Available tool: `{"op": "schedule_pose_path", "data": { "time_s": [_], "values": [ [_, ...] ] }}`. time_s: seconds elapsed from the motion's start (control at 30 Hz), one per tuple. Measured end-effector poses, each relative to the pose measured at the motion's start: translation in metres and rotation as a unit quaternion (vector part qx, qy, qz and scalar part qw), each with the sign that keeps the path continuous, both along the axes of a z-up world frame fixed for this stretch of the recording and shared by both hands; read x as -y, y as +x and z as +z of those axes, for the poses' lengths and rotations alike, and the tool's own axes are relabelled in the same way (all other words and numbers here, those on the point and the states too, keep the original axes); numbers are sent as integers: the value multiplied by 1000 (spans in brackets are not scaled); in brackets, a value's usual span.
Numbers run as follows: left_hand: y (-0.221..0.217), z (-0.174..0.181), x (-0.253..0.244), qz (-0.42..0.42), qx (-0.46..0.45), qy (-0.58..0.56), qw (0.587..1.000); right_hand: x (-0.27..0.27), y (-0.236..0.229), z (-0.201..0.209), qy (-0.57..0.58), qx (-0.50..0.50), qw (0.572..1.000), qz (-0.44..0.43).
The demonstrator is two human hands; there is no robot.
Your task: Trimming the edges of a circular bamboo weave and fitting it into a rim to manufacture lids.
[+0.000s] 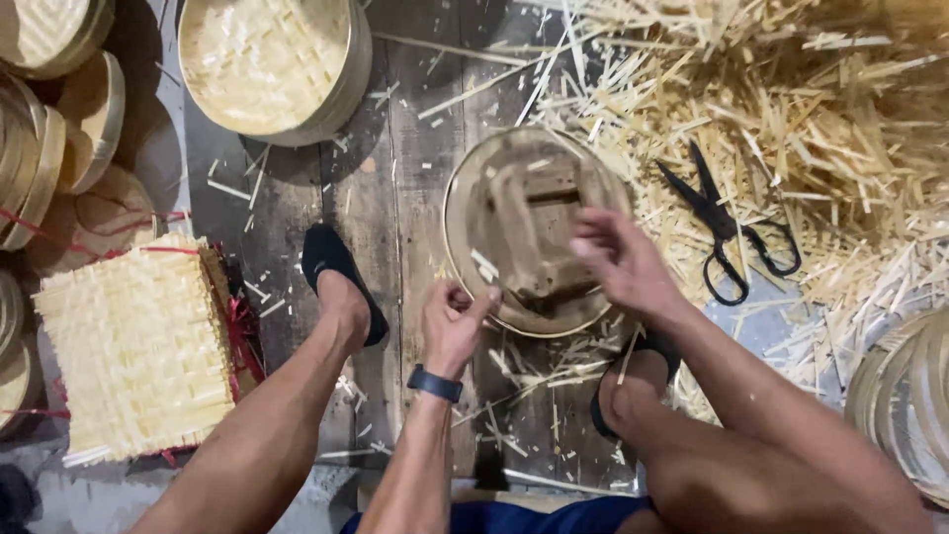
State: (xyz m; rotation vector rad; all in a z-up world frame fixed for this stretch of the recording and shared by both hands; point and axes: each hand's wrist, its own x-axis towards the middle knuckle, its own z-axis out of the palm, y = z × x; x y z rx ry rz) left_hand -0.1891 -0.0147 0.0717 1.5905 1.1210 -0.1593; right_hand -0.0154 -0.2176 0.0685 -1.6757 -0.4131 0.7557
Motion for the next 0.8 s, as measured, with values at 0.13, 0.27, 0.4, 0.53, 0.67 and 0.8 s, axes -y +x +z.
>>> {"op": "schedule_pose_path", "data": {
  "time_s": [0.13, 0.27, 0.4, 0.53, 0.67, 0.8],
  "values": [
    [30, 63, 23, -50, 244, 182, 951, -38, 6, 49, 143, -298, 944, -9],
    [50, 75, 31, -112, 358, 306, 875, -18, 6, 48, 243, -319, 895, -193],
    [48, 23, 11, 38, 170, 249, 953, 52, 3, 47, 216, -345, 864, -297],
    [48, -27, -82, 82, 307, 409, 855, 124, -22, -17, 238, -275, 871, -330],
    [49, 3, -157, 118, 152, 322, 927, 100, -38, -34, 223, -292, 880, -300],
    [73, 20, -169, 132, 142, 148, 970, 54, -37, -33, 166, -374, 882, -233]
  ]
}}
